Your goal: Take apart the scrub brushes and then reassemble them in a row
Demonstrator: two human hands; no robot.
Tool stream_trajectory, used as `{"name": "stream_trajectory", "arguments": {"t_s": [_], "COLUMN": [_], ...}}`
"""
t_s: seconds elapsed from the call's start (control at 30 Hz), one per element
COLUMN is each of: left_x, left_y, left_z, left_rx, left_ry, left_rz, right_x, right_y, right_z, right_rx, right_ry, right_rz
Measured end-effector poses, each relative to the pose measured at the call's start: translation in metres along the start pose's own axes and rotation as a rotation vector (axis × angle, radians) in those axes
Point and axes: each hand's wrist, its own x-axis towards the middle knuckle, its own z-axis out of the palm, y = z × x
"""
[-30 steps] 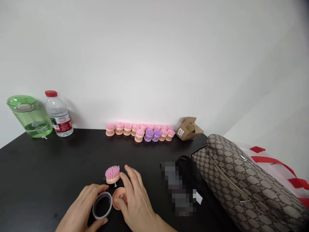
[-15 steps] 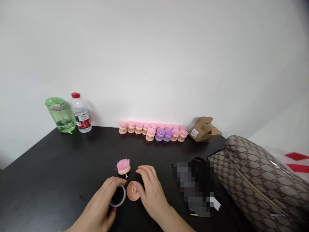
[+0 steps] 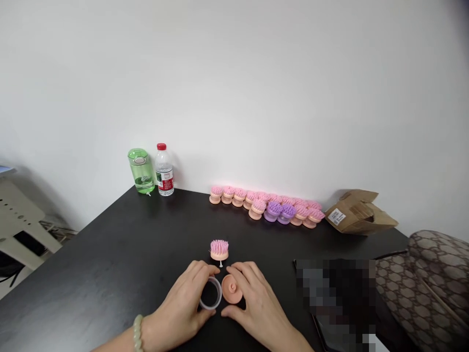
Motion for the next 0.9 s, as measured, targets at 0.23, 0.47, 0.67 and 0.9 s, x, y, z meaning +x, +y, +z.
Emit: {"name": "stream_trajectory", "arguments": {"t_s": [0.23, 0.47, 0.67, 0.9], "left_x": [0.000, 0.005, 0.002, 0.002], "left_y": [-0.005, 0.008, 0.013, 0.010], "left_z": [0.006, 0.005, 0.002, -0.001], "left_rx": [0.000, -0.142, -0.229, -0.205], "left_ry": [0.054, -0.064, -0.124, -0.086], "left_rz": [0.043, 0.038, 0.109, 0.030], "right_x": [0.006, 0.040, 0.041, 0.044], "right_y": [0.015, 0.011, 0.003, 0.023], "right_z": [0.000, 0.004, 0.004, 0.011], "right_rx": [0.005, 0.184, 0.338, 0.539], "right_ry": [0.071, 0.005, 0.211, 0.321], "right_rz": [-0.185, -0.061, 0.141, 0.249]}}
